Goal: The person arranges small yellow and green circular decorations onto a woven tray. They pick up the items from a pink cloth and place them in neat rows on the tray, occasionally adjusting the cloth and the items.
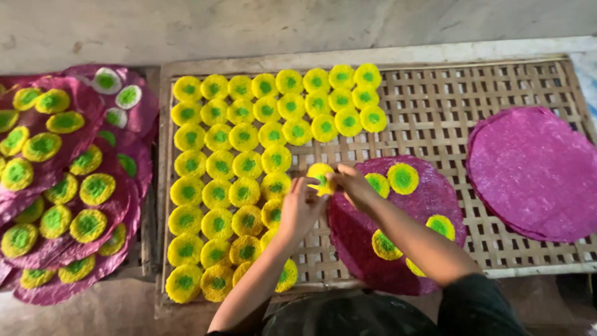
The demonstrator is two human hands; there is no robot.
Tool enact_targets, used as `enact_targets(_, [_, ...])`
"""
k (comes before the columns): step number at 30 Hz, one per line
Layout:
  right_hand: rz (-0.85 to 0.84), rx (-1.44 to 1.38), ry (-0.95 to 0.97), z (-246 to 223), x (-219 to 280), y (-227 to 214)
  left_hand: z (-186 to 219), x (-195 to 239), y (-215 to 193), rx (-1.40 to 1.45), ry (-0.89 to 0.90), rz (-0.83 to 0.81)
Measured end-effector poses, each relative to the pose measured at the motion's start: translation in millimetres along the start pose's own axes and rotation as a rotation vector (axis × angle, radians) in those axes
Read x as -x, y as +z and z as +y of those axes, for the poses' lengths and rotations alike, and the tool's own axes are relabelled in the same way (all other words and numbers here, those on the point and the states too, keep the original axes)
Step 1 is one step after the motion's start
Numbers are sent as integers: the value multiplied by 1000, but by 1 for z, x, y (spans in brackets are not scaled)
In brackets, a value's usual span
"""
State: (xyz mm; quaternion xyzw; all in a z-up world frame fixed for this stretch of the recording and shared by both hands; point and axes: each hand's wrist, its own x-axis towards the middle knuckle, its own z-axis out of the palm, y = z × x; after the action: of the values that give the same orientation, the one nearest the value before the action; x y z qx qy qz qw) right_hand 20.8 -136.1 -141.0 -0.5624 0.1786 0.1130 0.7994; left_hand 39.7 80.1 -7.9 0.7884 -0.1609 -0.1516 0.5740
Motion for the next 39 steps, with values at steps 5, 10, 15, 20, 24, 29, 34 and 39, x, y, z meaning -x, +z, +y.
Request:
enact_targets(5, [141, 13, 40, 1, -84, 25, -28, 22, -37, -99, -25, 123])
enact_targets(10, [210, 575, -393, 16, -126, 32, -41, 37, -56, -131, -52, 168])
enact_targets(15, [304, 970, -699, 2, -116, 45, -42, 36, -51, -128, -47, 152])
enact_targets(20, [347, 1013, -612, -40, -61, 47, -37, 25, -21, -212, 3, 4])
enact_targets(24, [317, 1114, -522, -66, 14, -6, -41, 12, 15, -334, 263, -172])
enact_targets(29, [156, 1390, -412, -73, 82, -49, -49, 9, 69, -392, 420, -398])
enact_targets(34, [125, 1641, -574, -63, 100, -43, -58, 9, 95, -521, 418, -498])
enact_targets(39, [332, 1367, -166, -52, 86, -63, -57, 12, 90, -489, 419, -479])
